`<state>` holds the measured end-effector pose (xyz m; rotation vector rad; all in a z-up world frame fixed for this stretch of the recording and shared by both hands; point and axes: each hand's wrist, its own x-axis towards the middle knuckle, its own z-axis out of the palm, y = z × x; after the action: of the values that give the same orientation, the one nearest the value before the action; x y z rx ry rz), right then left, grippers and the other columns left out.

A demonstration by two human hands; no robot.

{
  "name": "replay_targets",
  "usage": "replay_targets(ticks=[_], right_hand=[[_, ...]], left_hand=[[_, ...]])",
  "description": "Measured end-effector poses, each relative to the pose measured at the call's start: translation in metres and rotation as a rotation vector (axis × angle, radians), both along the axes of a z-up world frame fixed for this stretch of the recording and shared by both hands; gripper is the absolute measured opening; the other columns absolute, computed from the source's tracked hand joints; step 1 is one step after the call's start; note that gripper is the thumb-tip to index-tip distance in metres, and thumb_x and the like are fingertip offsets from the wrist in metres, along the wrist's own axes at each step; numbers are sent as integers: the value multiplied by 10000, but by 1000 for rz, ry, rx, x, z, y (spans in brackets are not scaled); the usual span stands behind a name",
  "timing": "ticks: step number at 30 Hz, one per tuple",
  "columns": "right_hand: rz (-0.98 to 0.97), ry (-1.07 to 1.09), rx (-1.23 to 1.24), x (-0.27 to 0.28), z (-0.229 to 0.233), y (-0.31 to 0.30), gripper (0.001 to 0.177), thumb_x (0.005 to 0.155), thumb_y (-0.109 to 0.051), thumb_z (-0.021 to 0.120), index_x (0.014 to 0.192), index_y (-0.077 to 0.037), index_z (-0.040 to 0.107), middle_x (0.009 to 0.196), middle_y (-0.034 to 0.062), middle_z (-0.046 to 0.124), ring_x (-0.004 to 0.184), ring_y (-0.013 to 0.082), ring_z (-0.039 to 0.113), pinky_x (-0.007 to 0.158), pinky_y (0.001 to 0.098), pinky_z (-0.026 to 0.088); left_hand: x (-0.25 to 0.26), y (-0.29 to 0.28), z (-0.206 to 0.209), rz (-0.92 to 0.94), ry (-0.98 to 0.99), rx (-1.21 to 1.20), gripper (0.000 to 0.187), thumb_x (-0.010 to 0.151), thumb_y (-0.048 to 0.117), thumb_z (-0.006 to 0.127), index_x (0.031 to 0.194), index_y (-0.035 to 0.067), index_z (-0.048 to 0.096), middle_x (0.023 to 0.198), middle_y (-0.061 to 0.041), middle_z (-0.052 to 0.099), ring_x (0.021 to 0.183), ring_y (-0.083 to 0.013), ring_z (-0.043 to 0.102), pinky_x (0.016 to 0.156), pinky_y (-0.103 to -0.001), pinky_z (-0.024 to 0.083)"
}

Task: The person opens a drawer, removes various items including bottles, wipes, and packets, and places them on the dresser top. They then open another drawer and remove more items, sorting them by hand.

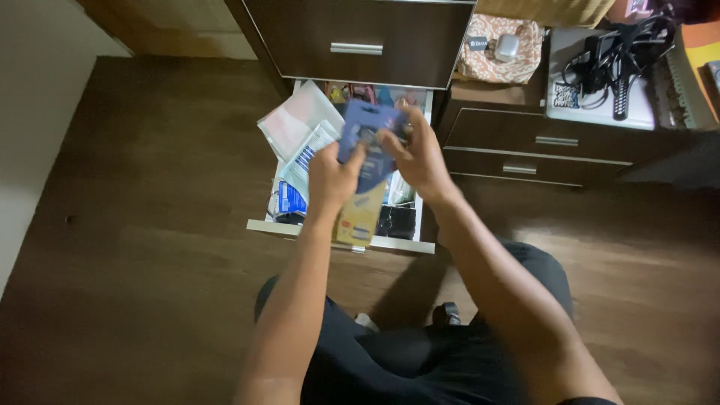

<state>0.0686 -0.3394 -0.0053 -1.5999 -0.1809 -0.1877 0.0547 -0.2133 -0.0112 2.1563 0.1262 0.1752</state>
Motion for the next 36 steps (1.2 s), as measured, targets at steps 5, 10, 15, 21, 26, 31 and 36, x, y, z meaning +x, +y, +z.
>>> replay_targets(ticks=[5, 10, 15, 21, 26, 31, 36], right_hand=[[65, 141, -8, 10, 0, -25, 321, 842, -274, 563, 1071, -74, 457, 866, 167, 581, 697, 206, 609, 488, 264, 524], [-25, 279, -502, 32, -68, -57, 261, 741, -225, 624, 977, -132, 563, 824, 93, 610, 709, 233, 597, 528, 339, 484], [-138, 376, -713, 28, -84, -54, 398, 667, -102, 645, 1052, -134, 551, 1014, 101, 577, 911, 251, 571, 754, 373, 456], [47, -68, -1008, 45, -101, -42, 539, 641, -51, 647, 1148, -30, 466, 1181, 219, 451, 1118, 357, 415, 950, 441, 266], [48, -224, -1250, 77, -146, -56, 170, 760, -297, 580, 846, -151, 596, 897, 25, 602, 1034, 277, 490, 731, 435, 443], [99, -375, -943, 75, -105, -56, 119, 819, -180, 507, 736, -110, 556, 647, 61, 573, 667, 293, 582, 705, 420, 428], [98, -359, -807, 84, -70, -52, 46, 794, -62, 484, 795, -46, 527, 654, 152, 563, 641, 391, 557, 606, 463, 419]], left_hand=[[5, 43, 38, 220, 18, 22, 424, 688, 428, 561, 603, 13, 547, 598, -208, 535, 675, -387, 555, 605, -439, 402], [16, 88, 5, 305, -24, 32, 374, 709, 371, 593, 527, 57, 504, 457, -100, 457, 478, -226, 479, 488, -316, 367], [23, 98, -22, 363, 162, 61, 385, 690, 458, 580, 594, 87, 544, 553, -70, 543, 631, -276, 578, 564, -359, 425], [29, 93, -53, 250, 252, 54, 418, 688, 470, 583, 606, 62, 550, 564, -126, 538, 646, -313, 577, 560, -382, 413], [31, 89, -42, 186, 211, -56, 386, 707, 423, 575, 590, 56, 539, 533, -110, 510, 562, -248, 539, 542, -336, 415], [40, 87, -49, 179, 194, -59, 376, 701, 418, 585, 598, 60, 539, 526, -95, 514, 552, -238, 542, 542, -323, 423], [39, 82, -46, 168, 158, -58, 380, 717, 397, 578, 630, 27, 562, 558, -155, 532, 594, -324, 560, 541, -368, 420]])
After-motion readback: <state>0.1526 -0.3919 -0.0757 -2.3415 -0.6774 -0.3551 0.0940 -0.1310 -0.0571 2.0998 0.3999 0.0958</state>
